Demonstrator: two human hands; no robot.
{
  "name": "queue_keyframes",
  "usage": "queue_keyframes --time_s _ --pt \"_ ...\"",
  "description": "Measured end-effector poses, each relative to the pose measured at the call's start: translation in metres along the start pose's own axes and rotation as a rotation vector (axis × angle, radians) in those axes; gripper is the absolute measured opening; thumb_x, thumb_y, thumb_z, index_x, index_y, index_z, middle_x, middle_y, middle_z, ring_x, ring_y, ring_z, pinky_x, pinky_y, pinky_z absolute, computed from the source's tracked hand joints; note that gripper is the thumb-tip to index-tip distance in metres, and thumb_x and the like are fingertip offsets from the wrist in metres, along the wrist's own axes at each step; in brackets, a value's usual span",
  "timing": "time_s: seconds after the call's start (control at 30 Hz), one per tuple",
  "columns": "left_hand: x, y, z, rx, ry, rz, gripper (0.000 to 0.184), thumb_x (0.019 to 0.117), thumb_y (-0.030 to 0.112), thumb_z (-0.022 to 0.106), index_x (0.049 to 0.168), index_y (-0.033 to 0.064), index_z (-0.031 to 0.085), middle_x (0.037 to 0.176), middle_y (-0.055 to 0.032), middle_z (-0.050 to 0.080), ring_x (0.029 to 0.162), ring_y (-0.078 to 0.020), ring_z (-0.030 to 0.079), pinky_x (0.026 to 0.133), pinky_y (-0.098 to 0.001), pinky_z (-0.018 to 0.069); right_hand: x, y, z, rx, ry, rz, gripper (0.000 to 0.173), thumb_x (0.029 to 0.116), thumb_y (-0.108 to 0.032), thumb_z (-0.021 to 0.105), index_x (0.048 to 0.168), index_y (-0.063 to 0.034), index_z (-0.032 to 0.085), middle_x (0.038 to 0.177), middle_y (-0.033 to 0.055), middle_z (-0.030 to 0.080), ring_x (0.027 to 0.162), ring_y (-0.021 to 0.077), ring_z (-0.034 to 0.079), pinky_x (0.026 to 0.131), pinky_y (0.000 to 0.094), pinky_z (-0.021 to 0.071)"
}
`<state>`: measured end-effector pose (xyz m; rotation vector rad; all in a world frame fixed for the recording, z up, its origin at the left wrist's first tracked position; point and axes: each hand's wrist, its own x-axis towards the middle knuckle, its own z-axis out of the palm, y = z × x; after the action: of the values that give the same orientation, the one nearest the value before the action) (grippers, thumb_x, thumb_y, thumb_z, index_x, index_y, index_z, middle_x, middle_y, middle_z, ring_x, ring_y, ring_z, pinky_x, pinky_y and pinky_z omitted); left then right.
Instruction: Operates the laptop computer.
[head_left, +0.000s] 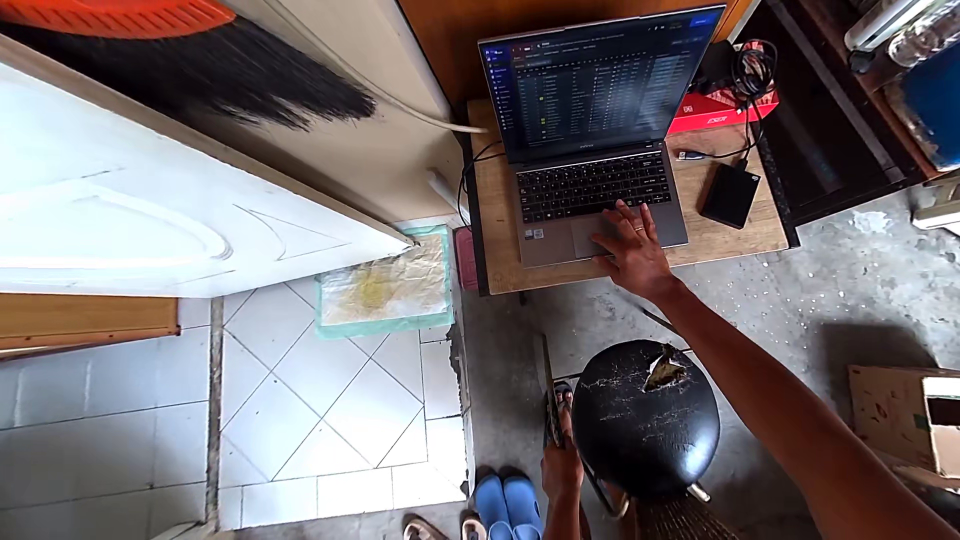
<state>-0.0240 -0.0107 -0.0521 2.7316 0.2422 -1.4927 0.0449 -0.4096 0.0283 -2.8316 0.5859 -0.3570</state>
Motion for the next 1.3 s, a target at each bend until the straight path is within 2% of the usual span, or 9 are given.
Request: queue_keyframes --time_s 0.4,1.03,1.1,1.17,1.3 --pt "-0.0009 0.0022 -0.0013 -0.011 -0.001 -0.013 0.052 0.1032 0.058 0.047 0.106 0.0145 0.075 0.101 -0.0118 0.075 0.1 -0.0304 0.072 0.083 -0.0573 0.0562 -0.0021 0.0008 -0.0006 -0.001 0.061 -0.005 0.034 0.0953 -0.043 0.068 0.118 -0.0183 0.077 0.152 0.0131 0.053 0.153 0.0361 0.032 0.125 0.0654 0.0111" --pt "-0.0002 0.002 -0.0001 -0.008 0.009 -0.019 0.055 0.1026 0.061 0.046 0.105 0.0144 0.075 0.099 -0.0115 0.075 0.098 -0.0296 0.072 0.081 -0.0565 0.0567 -0.0026 0.0018 -0.0015 0.005 0.074 -0.017 0.03 0.0954 -0.042 0.069 0.113 -0.0207 0.079 0.151 0.0123 0.054 0.152 0.0368 0.032 0.124 0.0677 0.0098" --pt "-0.0005 0.0014 -0.0002 -0.013 0.009 -0.019 0.054 0.1027 0.06 0.046 0.104 0.0143 0.075 0.098 -0.0115 0.075 0.097 -0.0298 0.072 0.08 -0.0566 0.0564 -0.0031 0.0015 -0.0012 0.011 0.073 -0.015 0.031 0.0955 -0.042 0.069 0.115 -0.0202 0.079 0.152 0.0124 0.054 0.152 0.0366 0.032 0.125 0.0671 0.01" --pt "-0.0004 0.0016 0.0 -0.011 0.01 -0.018 0.054 0.1027 0.06 0.046 0.103 0.0147 0.075 0.098 -0.0109 0.075 0.097 -0.0293 0.072 0.079 -0.0563 0.0566 -0.0029 0.0012 -0.0005 0.007 0.054 -0.008 0.036 0.0964 -0.042 0.067 0.123 -0.0202 0.075 0.154 0.0117 0.051 0.153 0.0353 0.031 0.125 0.0652 0.0104" --pt "-0.0014 0.0018 -0.0003 -0.009 0.009 -0.02 0.054 0.1027 0.06 0.047 0.103 0.0144 0.075 0.098 -0.0113 0.075 0.097 -0.0294 0.072 0.08 -0.0562 0.0566 -0.0003 -0.0017 -0.0019 0.002 0.008 0.012 0.038 0.096 -0.041 0.068 0.126 -0.0183 0.073 0.157 0.0135 0.047 0.154 0.0355 0.029 0.126 0.0637 0.0108"
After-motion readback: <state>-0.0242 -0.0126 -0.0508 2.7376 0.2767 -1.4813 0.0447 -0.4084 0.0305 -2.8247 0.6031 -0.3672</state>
